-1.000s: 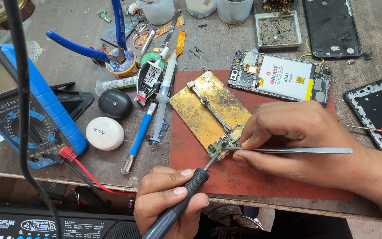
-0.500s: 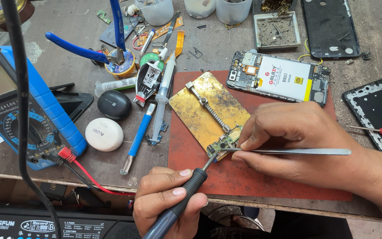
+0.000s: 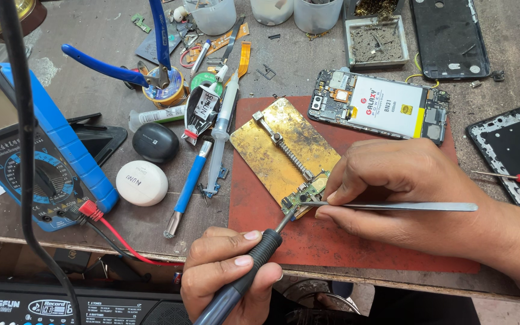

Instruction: The person uses a soldering iron and tweezers to work on a small circuit board, then switches to a hot air rework station to heat the same board while manipulating components with tweezers. The workspace contains disassembled mobile phone parts and various tools.

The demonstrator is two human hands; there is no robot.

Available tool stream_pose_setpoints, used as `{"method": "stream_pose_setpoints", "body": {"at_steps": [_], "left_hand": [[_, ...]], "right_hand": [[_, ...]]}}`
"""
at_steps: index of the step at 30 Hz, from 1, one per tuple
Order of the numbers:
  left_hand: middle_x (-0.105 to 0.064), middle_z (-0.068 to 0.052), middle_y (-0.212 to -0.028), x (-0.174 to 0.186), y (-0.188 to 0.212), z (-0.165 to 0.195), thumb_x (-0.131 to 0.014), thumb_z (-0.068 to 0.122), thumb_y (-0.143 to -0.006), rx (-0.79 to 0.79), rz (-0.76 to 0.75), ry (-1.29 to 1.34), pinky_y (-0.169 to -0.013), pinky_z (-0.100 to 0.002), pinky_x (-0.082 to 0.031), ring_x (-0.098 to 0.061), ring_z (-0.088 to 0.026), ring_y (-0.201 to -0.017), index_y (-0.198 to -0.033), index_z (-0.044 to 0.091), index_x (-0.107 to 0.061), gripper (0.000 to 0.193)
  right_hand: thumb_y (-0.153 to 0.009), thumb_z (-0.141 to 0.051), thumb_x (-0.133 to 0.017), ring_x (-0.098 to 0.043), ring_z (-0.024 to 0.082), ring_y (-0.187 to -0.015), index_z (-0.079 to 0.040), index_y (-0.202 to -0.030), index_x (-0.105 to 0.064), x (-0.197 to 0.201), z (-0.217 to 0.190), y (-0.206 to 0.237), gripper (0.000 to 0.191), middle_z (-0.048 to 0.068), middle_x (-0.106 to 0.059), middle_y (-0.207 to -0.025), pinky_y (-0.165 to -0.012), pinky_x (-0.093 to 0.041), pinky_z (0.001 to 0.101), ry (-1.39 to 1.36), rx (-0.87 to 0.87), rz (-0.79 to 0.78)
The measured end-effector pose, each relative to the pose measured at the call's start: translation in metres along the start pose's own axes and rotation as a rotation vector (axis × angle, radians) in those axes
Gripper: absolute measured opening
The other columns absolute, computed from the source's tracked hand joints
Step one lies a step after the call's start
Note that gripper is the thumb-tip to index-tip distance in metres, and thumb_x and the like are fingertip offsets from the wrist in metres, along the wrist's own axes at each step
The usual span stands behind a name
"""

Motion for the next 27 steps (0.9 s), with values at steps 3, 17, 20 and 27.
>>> {"method": "stream_pose_setpoints", "body": {"at_steps": [3,17,20,27], "left_hand": [[-0.069,-0.014,-0.108,-0.0003,0.0003,0.0003,-0.082,0.021,-0.095,0.003,0.0,0.0,-0.069,-0.026,-0.058,-0.069,-0.017,-0.079,-0.115,0.013,-0.053,0.036],[-0.069,-0.014,-0.108,-0.0008,-0.0002,0.0003,-0.082,0.021,-0.095,-0.005,-0.007,-0.004,-0.069,-0.026,-0.059,-0.07,-0.017,-0.08,-0.114,0.012,-0.053,0.036],[-0.069,-0.014,-0.108,-0.0007,-0.0003,0.0005,-0.082,0.021,-0.095,-0.008,-0.006,-0.001,-0.069,-0.026,-0.059,-0.07,-0.017,-0.08,-0.114,0.012,-0.053,0.035],[-0.069,-0.014,-0.108,-0.0006,-0.0001,0.0004,-0.082,0.021,-0.095,-0.004,-0.008,-0.006,-0.069,-0.026,-0.059,-0.07,-0.017,-0.08,-0.114,0.012,-0.053,0.036]], "right_hand": [[-0.086,-0.015,-0.082,-0.072,0.008,-0.081,-0.007,-0.079,-0.064,0.0011,-0.0022,0.0001,0.021,-0.001,-0.075,-0.088,-0.056,-0.058,0.0181,-0.025,0.024,0.008],[-0.086,-0.015,-0.082,-0.072,0.007,-0.082,-0.007,-0.08,-0.066,-0.0004,0.001,0.0005,0.019,-0.001,-0.076,-0.089,-0.059,-0.056,0.019,-0.054,0.002,-0.003],[-0.086,-0.015,-0.082,-0.071,0.008,-0.082,-0.007,-0.08,-0.066,-0.0007,0.0011,0.0002,0.018,-0.001,-0.076,-0.089,-0.061,-0.056,0.02,-0.047,0.0,-0.002],[-0.086,-0.016,-0.083,-0.072,0.007,-0.082,-0.007,-0.079,-0.066,-0.0006,0.0043,0.0008,0.021,-0.002,-0.076,-0.089,-0.06,-0.054,0.0196,-0.033,-0.016,-0.002]]}}
Point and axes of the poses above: each hand's wrist, its own y-axis away from the middle knuckle, its own x-axis out of the back of the hand, z = x × y, the point moved 9 cm from there along -y, towards the middle knuckle
